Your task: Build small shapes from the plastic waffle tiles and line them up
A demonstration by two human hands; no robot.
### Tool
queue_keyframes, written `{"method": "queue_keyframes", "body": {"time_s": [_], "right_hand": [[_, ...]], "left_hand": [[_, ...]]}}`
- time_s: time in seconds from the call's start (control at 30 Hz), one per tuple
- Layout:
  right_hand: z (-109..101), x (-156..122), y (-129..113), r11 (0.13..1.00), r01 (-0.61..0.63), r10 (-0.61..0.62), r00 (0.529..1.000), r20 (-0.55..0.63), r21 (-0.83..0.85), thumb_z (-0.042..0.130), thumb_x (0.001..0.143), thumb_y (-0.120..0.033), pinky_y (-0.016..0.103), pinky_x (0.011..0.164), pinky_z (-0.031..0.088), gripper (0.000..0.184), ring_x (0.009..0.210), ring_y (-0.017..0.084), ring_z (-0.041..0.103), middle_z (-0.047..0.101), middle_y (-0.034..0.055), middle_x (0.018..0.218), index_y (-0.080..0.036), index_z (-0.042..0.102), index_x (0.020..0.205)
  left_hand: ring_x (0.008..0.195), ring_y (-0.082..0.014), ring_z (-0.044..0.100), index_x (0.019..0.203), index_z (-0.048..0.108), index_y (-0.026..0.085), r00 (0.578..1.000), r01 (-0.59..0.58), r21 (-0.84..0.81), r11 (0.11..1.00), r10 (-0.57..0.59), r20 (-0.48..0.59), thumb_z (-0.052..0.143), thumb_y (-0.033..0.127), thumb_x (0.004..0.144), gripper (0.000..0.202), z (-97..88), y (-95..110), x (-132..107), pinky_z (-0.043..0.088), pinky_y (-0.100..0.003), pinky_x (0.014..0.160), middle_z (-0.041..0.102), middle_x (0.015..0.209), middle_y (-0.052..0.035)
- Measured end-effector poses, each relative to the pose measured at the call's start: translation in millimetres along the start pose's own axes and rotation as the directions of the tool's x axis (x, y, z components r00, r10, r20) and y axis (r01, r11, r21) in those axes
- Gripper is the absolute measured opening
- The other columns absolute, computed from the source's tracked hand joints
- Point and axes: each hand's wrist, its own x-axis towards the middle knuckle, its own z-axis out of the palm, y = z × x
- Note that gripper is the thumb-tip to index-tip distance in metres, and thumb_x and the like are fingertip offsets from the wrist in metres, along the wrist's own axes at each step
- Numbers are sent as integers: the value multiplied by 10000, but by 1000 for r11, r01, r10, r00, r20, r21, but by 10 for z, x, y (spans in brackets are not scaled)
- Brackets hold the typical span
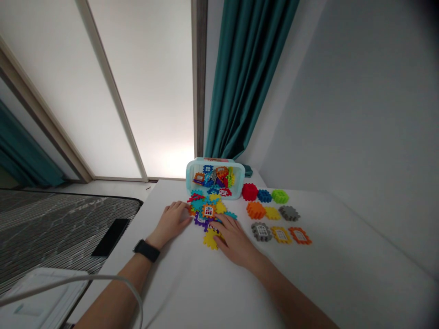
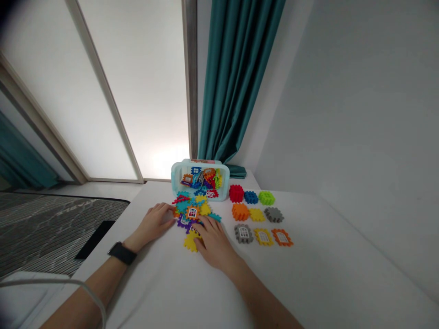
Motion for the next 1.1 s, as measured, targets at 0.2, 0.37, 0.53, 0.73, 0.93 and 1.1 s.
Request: {"method": "queue_keyframes", "body": {"time_s": [0.2,0.37,0.53,0.73,0.93,1.1], "right_hand": [[-4,-6,-9,1000,-11,11,1000,1,3,542,944,-208,522,1111,411,387,1377,299,434,527,112,1458,-255,576,1327],[-15,-4,-9,1000,-10,10,1000,20,2,527,956,-220,521,1120,401,372,1379,295,427,518,110,1466,-242,576,1325],[-34,-5,-10,1000,-14,14,1000,25,0,529,956,-229,517,1115,411,360,1367,292,437,527,105,1452,-247,582,1312],[-24,-24,2,1000,-4,4,1000,6,2,541,942,-218,513,1116,413,373,1368,291,440,528,103,1453,-258,579,1311],[-20,6,8,998,7,1,993,-115,64,537,927,-187,526,1119,409,430,1317,288,490,556,108,1413,-251,524,1352],[-45,16,-25,990,81,-53,971,-234,111,525,936,-174,519,1087,449,391,1273,280,532,580,109,1372,-265,524,1316]], "left_hand": [[1065,-279,630,967,602,235,993,100,11,995,-99,-71,632,310,884,116,106,46,45,461,-422,897,724,1048,-58],[1017,-272,639,908,586,230,992,109,13,994,-108,-68,647,300,859,105,82,54,61,442,-418,885,730,993,-43],[990,-269,635,893,579,223,995,74,61,995,-69,-75,638,294,833,110,-108,-48,-1,424,-413,886,717,973,-48],[976,-255,627,930,566,226,996,12,34,999,-9,-85,621,296,814,146,-298,-173,-55,425,-389,868,704,968,-31],[1002,-228,632,912,539,231,963,-224,-158,962,194,-187,613,226,817,121,-250,78,-66,438,-386,901,693,1025,-34],[981,-207,633,854,538,227,926,-334,-286,898,257,-276,635,213,845,98,-183,397,-119,461,-377,922,690,1005,-43]]}}
